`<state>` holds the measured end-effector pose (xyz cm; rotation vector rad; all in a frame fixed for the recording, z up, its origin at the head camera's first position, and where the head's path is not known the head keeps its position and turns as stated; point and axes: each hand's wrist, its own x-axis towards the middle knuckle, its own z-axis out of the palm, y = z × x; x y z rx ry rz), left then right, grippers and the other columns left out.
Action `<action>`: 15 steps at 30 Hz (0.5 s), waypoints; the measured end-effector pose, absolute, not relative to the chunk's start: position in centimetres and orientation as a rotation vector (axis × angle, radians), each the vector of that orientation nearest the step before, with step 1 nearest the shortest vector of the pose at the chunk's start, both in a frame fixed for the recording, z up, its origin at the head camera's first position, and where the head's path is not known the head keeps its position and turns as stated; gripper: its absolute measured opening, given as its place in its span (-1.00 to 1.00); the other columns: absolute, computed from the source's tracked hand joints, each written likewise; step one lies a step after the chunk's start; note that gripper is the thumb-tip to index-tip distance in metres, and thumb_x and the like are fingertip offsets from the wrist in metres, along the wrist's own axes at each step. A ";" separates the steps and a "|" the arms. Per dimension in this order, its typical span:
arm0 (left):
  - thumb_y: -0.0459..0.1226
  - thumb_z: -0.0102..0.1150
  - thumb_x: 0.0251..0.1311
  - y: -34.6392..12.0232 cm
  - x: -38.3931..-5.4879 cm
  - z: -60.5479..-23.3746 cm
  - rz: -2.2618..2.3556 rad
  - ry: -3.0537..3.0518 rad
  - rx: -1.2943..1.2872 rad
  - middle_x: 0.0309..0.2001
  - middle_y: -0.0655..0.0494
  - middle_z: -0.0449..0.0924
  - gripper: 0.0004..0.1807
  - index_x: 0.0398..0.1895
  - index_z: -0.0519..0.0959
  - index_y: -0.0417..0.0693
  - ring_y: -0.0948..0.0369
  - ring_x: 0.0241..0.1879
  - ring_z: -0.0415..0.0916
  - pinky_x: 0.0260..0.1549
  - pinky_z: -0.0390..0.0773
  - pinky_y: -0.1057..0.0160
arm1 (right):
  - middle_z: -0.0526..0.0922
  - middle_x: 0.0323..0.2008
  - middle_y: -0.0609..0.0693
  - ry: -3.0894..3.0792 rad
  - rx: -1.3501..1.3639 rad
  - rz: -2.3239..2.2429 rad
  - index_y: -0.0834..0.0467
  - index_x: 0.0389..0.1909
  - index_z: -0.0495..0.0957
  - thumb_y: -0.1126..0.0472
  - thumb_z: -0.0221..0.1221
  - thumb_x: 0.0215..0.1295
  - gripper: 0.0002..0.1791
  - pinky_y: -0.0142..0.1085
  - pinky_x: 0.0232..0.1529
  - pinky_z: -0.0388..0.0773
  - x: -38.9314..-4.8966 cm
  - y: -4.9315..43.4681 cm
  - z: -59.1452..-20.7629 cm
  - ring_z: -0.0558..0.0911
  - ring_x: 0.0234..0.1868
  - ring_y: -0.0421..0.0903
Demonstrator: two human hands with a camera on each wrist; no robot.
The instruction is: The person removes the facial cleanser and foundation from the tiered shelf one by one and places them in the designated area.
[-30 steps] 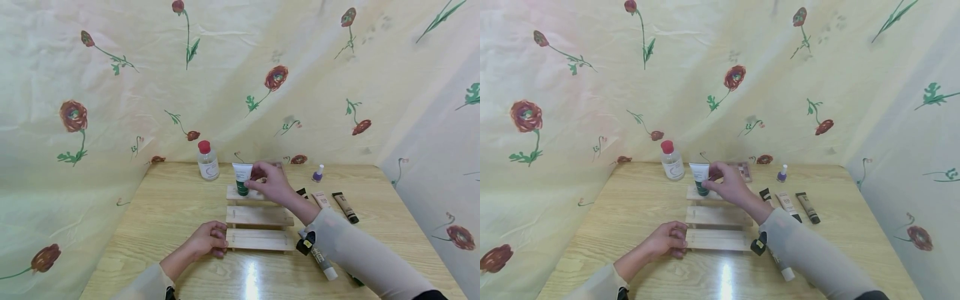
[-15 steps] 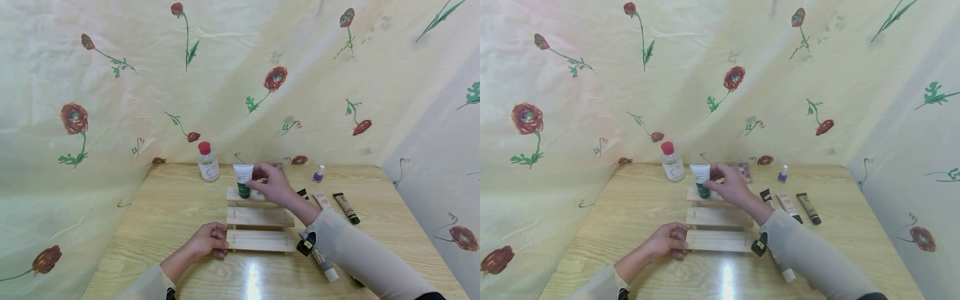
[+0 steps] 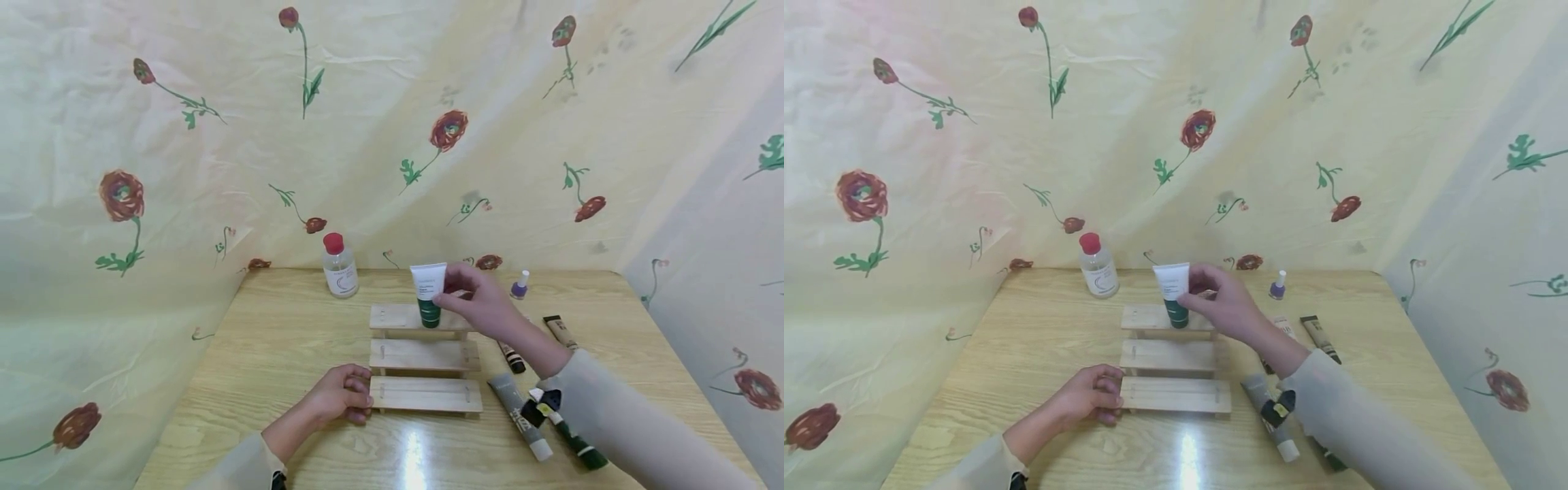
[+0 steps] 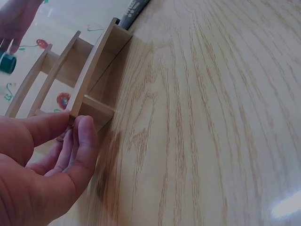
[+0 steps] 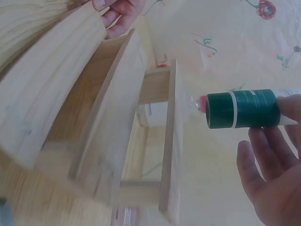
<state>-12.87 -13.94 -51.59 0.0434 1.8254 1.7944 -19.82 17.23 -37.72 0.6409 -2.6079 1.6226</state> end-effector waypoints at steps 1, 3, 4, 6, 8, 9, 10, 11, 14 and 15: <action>-0.53 0.33 0.20 -13.9 -12.9 -51.6 1.797 1.822 0.042 -0.28 -0.01 0.54 -0.39 0.30 0.35 -0.37 0.06 -0.36 0.68 -0.34 0.81 0.09 | 0.71 -0.04 0.04 -2.618 0.630 1.607 0.12 0.08 0.58 0.20 0.37 0.34 -0.67 -0.18 -0.04 0.69 -19.5 17.8 -37.6 0.67 -0.01 -0.01; -0.53 0.33 0.19 -14.0 -12.8 -51.6 1.798 1.819 0.039 -0.27 -0.01 0.54 -0.40 0.30 0.35 -0.37 0.06 -0.35 0.69 -0.33 0.81 0.09 | 0.70 -0.02 0.07 -2.632 0.615 1.565 0.14 0.12 0.58 0.21 0.36 0.35 -0.64 -0.21 -0.04 0.70 -18.8 19.1 -37.5 0.66 -0.01 0.00; -0.53 0.34 0.19 -14.0 -12.8 -51.6 1.799 1.815 0.035 -0.27 -0.01 0.54 -0.40 0.30 0.35 -0.37 0.06 -0.35 0.69 -0.33 0.81 0.09 | 0.70 -0.02 0.07 -2.644 0.603 1.536 0.14 0.14 0.58 0.21 0.35 0.36 -0.63 -0.24 -0.05 0.71 -18.4 19.8 -37.5 0.66 -0.01 0.00; -0.52 0.34 0.19 -14.0 -12.7 -51.6 1.802 1.808 0.029 -0.27 -0.01 0.54 -0.40 0.29 0.35 -0.36 0.06 -0.35 0.68 -0.33 0.81 0.09 | 0.70 -0.01 0.10 -2.656 0.583 1.502 0.17 0.16 0.57 0.23 0.34 0.37 -0.62 -0.30 -0.07 0.71 -17.6 21.2 -37.6 0.66 -0.01 -0.02; -0.52 0.34 0.19 -14.1 -12.7 -51.6 1.801 1.804 0.027 -0.26 -0.02 0.53 -0.40 0.30 0.35 -0.36 0.05 -0.35 0.68 -0.32 0.81 0.09 | 0.71 -0.01 0.11 -2.663 0.565 1.465 0.19 0.16 0.57 0.24 0.33 0.38 -0.63 -0.34 -0.09 0.71 -16.9 22.8 -37.9 0.66 -0.03 -0.08; -0.52 0.34 0.19 -14.1 -12.7 -51.6 1.803 1.799 0.023 -0.26 -0.02 0.53 -0.40 0.29 0.35 -0.36 0.05 -0.35 0.68 -0.32 0.81 0.09 | 0.71 -0.02 0.11 -2.665 0.556 1.444 0.19 0.15 0.57 0.25 0.33 0.38 -0.64 -0.37 -0.10 0.70 -16.6 23.7 -38.2 0.66 -0.04 -0.13; -0.52 0.34 0.19 -14.1 -12.7 -51.7 1.802 1.799 0.025 -0.25 -0.02 0.53 -0.40 0.29 0.35 -0.36 0.05 -0.34 0.68 -0.32 0.81 0.09 | 0.71 -0.03 0.11 -2.665 0.545 1.423 0.20 0.14 0.58 0.26 0.33 0.38 -0.65 -0.38 -0.13 0.71 -16.3 24.5 -38.5 0.66 -0.06 -0.17; -0.52 0.34 0.20 -14.2 -12.8 -51.7 1.801 1.799 0.027 -0.25 -0.03 0.53 -0.40 0.30 0.35 -0.36 0.05 -0.34 0.68 -0.32 0.81 0.09 | 0.71 -0.04 0.12 -2.668 0.539 1.405 0.20 0.13 0.58 0.27 0.32 0.38 -0.66 -0.38 -0.16 0.71 -16.1 25.5 -38.7 0.66 -0.08 -0.21; -0.52 0.34 0.20 -14.2 -12.9 -51.7 1.800 1.805 0.035 -0.25 -0.03 0.53 -0.39 0.30 0.35 -0.36 0.05 -0.34 0.69 -0.32 0.81 0.08 | 0.70 -0.06 0.12 -2.697 0.517 1.333 0.20 0.13 0.58 0.27 0.32 0.39 -0.66 -0.39 -0.23 0.70 -15.3 28.2 -39.7 0.65 -0.13 -0.31; -0.52 0.34 0.19 -14.2 -12.9 -51.8 1.800 1.805 0.036 -0.25 -0.03 0.53 -0.39 0.30 0.35 -0.36 0.05 -0.34 0.69 -0.32 0.81 0.08 | 0.70 -0.06 0.13 -2.711 0.504 1.311 0.21 0.14 0.58 0.27 0.32 0.39 -0.66 -0.38 -0.26 0.70 -15.0 29.2 -40.0 0.65 -0.14 -0.33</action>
